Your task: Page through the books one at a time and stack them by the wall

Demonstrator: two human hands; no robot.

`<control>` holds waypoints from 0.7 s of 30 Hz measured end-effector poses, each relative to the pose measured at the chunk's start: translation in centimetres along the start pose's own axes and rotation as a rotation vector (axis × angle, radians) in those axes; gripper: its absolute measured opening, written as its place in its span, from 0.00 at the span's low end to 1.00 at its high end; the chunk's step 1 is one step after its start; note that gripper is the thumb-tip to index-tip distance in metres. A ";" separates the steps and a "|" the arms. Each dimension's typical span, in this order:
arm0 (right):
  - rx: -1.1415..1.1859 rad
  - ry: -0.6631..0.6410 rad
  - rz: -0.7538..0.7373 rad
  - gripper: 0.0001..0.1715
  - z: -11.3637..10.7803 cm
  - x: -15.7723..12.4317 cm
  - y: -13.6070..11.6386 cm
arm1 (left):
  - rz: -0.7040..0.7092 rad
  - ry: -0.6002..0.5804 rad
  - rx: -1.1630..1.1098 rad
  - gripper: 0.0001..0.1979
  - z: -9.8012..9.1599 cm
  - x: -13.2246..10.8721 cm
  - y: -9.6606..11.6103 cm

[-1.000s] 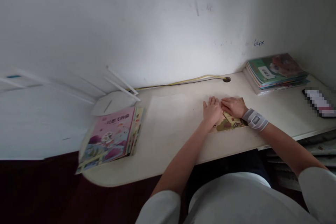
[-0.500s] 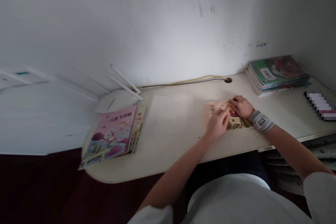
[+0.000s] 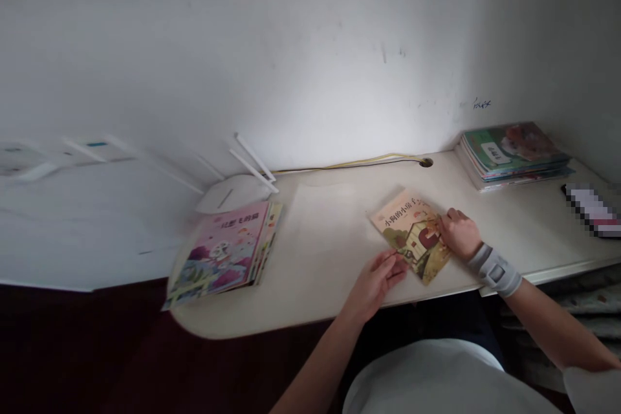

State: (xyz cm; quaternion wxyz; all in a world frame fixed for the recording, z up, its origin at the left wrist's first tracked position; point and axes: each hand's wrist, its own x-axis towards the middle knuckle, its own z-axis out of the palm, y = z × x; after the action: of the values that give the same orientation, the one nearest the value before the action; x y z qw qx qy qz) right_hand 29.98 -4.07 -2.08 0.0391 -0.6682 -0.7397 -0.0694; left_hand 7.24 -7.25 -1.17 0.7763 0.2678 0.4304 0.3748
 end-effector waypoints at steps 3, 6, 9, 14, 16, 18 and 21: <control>0.014 -0.003 0.036 0.17 0.0 -1.0 -0.4 | 0.197 0.171 -0.049 0.14 1.5 0.7 -1.1; -0.019 -0.002 0.040 0.14 -0.3 -1.7 -1.0 | 0.398 0.335 -0.105 0.17 2.3 1.5 -1.4; -0.043 -0.017 0.039 0.12 -0.6 -1.8 -1.4 | 0.418 0.339 -0.159 0.14 1.9 1.9 -1.0; 0.007 0.028 0.048 0.11 -0.1 -1.8 -1.5 | 0.318 0.169 -0.170 0.12 1.9 1.9 -0.3; 0.077 0.062 0.071 0.13 0.3 -1.8 -1.4 | 0.236 0.037 -0.152 0.16 2.6 1.9 -0.4; 0.194 0.100 0.099 0.16 0.5 -1.8 -1.0 | 0.198 -0.038 -0.155 0.18 3.4 2.0 -0.7; 0.506 0.132 0.142 0.19 0.2 -1.9 -0.1 | 0.182 -0.054 -0.159 0.19 4.2 1.9 -1.1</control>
State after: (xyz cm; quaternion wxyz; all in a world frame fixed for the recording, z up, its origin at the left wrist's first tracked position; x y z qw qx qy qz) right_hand 30.05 -5.94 -2.62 0.2577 -0.6814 -0.6807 0.0771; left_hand 11.94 -6.69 -0.82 0.7692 0.2532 0.3521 0.4693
